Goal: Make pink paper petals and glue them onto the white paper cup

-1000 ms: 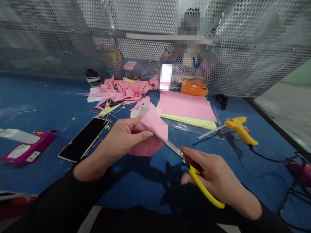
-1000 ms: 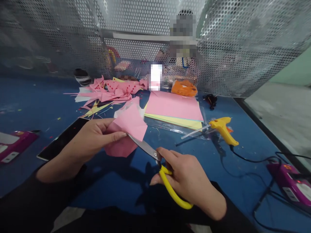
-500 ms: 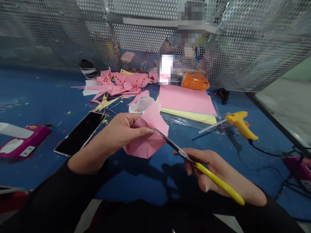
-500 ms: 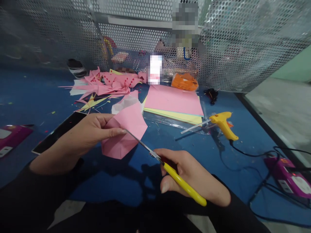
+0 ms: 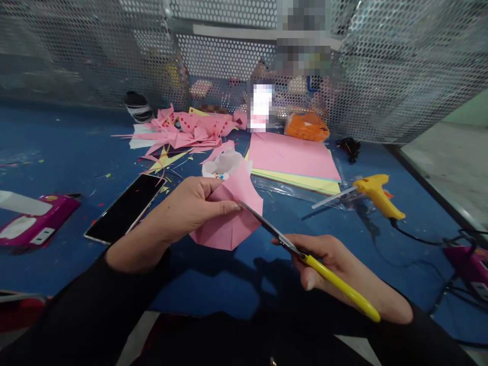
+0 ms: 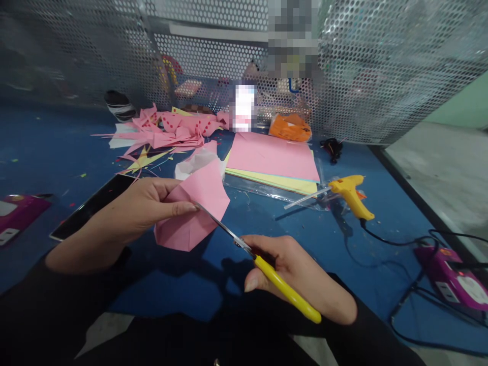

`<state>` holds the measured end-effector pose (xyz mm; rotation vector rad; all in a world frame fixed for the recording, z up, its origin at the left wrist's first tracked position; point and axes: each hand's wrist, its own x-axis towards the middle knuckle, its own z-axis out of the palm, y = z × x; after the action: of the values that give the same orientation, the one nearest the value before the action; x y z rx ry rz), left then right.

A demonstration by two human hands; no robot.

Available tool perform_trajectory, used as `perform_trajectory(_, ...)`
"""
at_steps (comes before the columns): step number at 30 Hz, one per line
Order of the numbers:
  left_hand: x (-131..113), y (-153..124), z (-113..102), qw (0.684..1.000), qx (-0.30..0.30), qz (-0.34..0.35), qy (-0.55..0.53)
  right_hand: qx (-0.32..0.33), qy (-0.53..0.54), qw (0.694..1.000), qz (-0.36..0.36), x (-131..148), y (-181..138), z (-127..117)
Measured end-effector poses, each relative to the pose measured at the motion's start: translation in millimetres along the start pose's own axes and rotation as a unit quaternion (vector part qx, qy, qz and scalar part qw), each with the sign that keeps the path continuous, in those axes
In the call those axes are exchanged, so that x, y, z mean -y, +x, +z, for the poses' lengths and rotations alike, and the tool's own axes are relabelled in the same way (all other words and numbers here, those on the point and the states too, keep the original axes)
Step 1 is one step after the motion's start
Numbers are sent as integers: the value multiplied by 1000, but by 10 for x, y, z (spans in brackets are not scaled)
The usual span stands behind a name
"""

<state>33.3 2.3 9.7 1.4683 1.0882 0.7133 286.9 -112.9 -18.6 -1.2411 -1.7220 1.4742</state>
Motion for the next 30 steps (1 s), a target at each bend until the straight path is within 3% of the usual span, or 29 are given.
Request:
perform_trajectory(8, -48, -15, -53, 997, 49, -16, 60, -1, -8, 1000, -2, -15, 21, 8)
perform_trajectory(18, -32, -8, -49, 998, 46, -25, 44, -6, 1, 1000, -6, -42, 8, 23)
perform_trajectory(30, 6, -8, -69, 999, 37, 32, 2, -20, -10, 1000, -5, -82, 12, 30)
